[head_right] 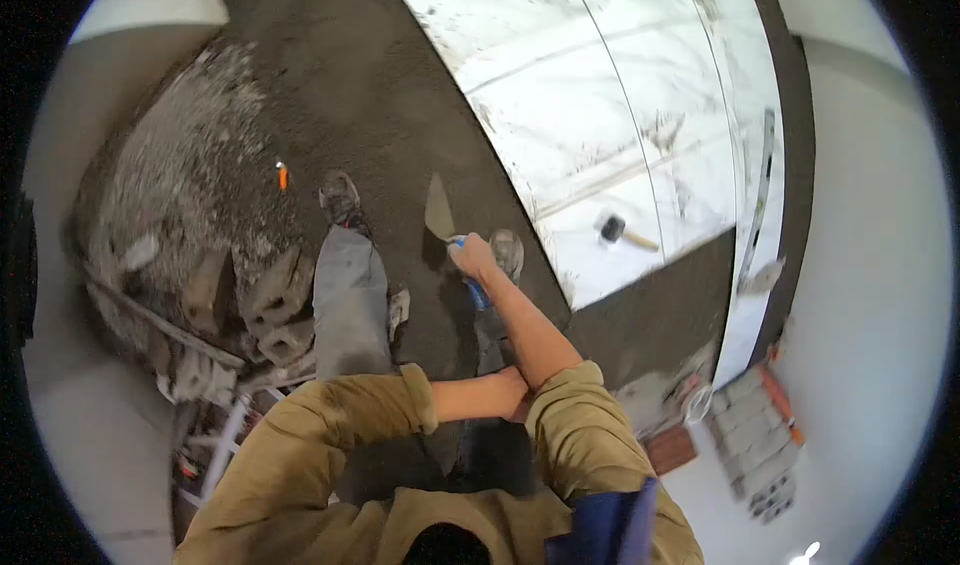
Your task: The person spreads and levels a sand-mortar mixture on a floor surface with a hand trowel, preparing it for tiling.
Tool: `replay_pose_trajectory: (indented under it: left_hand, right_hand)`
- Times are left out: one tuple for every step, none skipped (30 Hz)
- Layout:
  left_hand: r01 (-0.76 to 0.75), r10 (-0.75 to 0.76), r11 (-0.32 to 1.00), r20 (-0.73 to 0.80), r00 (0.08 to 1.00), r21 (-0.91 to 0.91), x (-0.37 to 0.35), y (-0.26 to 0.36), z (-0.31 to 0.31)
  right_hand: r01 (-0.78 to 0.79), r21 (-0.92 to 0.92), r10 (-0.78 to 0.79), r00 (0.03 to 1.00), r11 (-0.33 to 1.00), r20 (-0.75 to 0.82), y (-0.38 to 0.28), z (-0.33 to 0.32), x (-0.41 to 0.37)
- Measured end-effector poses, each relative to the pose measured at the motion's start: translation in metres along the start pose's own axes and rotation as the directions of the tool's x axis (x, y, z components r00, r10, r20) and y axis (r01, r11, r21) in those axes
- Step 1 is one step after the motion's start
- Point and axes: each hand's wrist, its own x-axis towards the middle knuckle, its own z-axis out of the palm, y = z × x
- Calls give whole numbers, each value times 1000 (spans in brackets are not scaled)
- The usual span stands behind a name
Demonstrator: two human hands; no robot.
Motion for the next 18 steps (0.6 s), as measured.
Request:
replay_pose_trajectory:
  left_hand:
    - [115, -127, 965, -38, 991, -235, -32, 0, 0]
    - [202, -245, 871, -41, 969, -449, -57, 1, -2]
    - [247, -346, 724, -29, 938, -644, -77, 14, 2]
    - [200, -368, 667, -84, 926, -717, -80, 16, 0]
    - [182, -394, 492, -31, 919, -851, -83, 15, -2]
    - [159, -396, 293, 31, 918, -943, -86, 16, -6]
    - [138, -374, 78, 99, 922, -987, -89, 15, -11]
    - [127, -338, -129, 164, 927, -984, -92, 15, -15]
    - [127, -287, -326, 226, 931, -937, -95, 14, -20]
    - [136, -223, -507, 282, 933, -851, -98, 13, -26]
    - [143, -150, -664, 319, 936, -734, -101, 13, -30]
    - [149, -76, -797, 341, 937, -586, -104, 12, -36]
    - [157, 4, -899, 351, 937, -409, -107, 12, -41]
    - [163, 84, -965, 342, 936, -208, -109, 12, -47]
    - [170, 160, -985, 321, 933, -2, -112, 11, -53]
    - [167, 159, -986, 316, 935, 3, -111, 9, -61]
    - [180, 176, -983, 342, 923, 20, -110, 7, -67]
    - [191, 190, -981, 374, 908, 33, -107, 7, -69]
  right_hand:
    - [-45, 42, 46, 999, 998, -16, 3, 23, -3]
    - [-186, 512, 194, 980, 839, 38, 1, 41, 4]
    - [-263, 854, 284, 948, 449, 143, -4, 62, 17]
    - [-307, 882, 360, 917, 358, 173, 2, 109, 23]
    - [-159, 975, 443, 893, 152, 77, -4, 119, 51]
    - [16, 999, 537, 844, -42, 9, -7, 130, 77]
    - [64, 991, 606, 795, -121, 22, -5, 140, 98]
    - [122, 975, 664, 747, -187, 34, -5, 147, 123]
    - [147, 976, 722, 692, -160, 14, -12, 153, 142]
    - [168, 978, 772, 636, -127, -9, -20, 158, 164]
    - [132, 986, 804, 574, 99, -157, -5, 191, 210]
    - [79, 944, 799, 512, 321, -315, 7, 231, 249]
    - [67, 836, 722, 469, 545, -508, -36, 226, 237]
    - [35, 677, 601, 428, 735, -675, -87, 207, 212]
    - [0, 666, 537, 591, 746, -602, -111, 202, 200]
    - [-25, 648, 454, 734, 762, -506, -124, 202, 192]
    - [-25, 644, 453, 731, 764, -510, -127, 209, 186]
    - [36, 609, 355, 784, 792, -508, -130, 213, 181]
